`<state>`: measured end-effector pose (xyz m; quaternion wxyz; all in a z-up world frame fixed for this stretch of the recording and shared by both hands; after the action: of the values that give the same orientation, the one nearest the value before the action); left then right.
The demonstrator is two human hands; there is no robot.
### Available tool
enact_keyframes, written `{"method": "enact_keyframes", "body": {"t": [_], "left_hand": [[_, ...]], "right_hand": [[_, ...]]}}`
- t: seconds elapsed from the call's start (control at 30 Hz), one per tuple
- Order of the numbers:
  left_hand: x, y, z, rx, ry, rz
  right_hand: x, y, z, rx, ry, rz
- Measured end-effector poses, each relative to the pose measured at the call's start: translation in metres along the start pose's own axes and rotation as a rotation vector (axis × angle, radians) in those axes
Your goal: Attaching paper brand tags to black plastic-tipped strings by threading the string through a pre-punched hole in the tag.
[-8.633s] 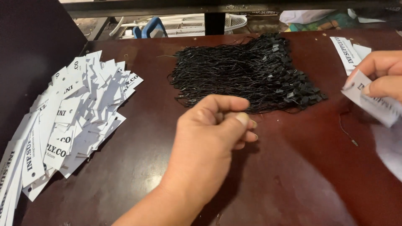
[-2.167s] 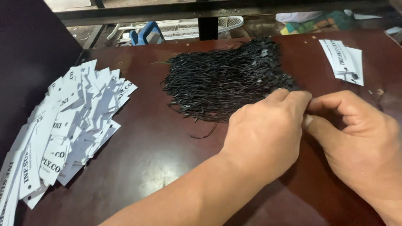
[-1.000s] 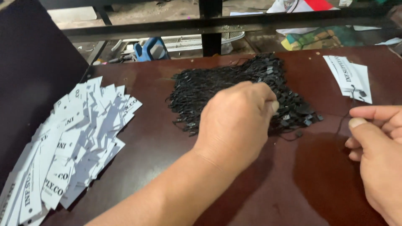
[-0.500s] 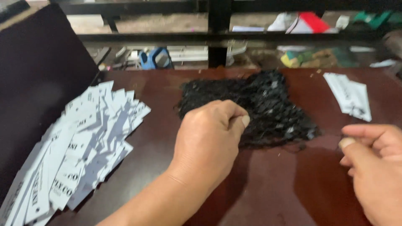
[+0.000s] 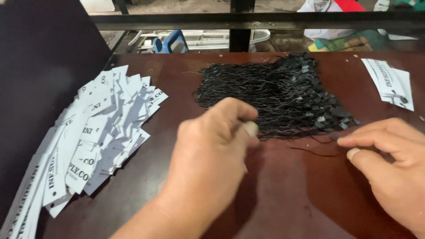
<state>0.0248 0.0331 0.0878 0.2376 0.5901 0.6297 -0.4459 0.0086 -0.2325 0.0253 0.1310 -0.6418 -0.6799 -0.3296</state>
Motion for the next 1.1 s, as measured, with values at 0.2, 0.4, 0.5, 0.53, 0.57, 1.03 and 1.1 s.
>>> {"method": "enact_keyframes", "body": {"t": [0.2, 0.4, 0.5, 0.53, 0.57, 1.03, 1.1], "left_hand": [[-0.002, -0.005, 0.012, 0.142, 0.166, -0.018], [0.02, 0.005, 0.015, -0.029, -0.11, 0.265], [0.027, -0.008, 0.004, 0.06, -0.588, 0.022], [0.028, -0.012, 0.001, 0.084, -0.746, -0.05], [0.03, -0.015, -0.001, 0.077, -0.749, -0.057], [0.047, -0.022, -0.046, -0.166, 0.068, -0.051], [0.064, -0.018, -0.068, -0.38, 0.251, 0.14]], "right_hand": [[0.067, -0.001, -0.002, -0.059, -0.023, -0.275], [0.124, 0.012, 0.021, 0.265, 0.16, -0.315], [0.118, 0.013, 0.045, 0.51, 0.342, 0.057], [0.117, 0.012, 0.052, 0.581, 0.397, 0.179], [0.121, 0.01, 0.055, 0.59, 0.398, 0.178], [0.138, 0.007, 0.081, 0.549, 0.104, 0.163], [0.129, 0.007, 0.085, 0.528, 0.086, 0.027]]}}
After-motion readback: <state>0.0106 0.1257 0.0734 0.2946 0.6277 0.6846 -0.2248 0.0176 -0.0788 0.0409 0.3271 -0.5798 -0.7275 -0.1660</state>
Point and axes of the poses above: each hand's wrist, its own y-axis towards the middle knuckle, its own z-axis out of the palm, x = y × z, the point moved 3 cm from there along y, towards the middle knuckle, and after that the axes turned 13 degrees about x, right-handed, at the moved point
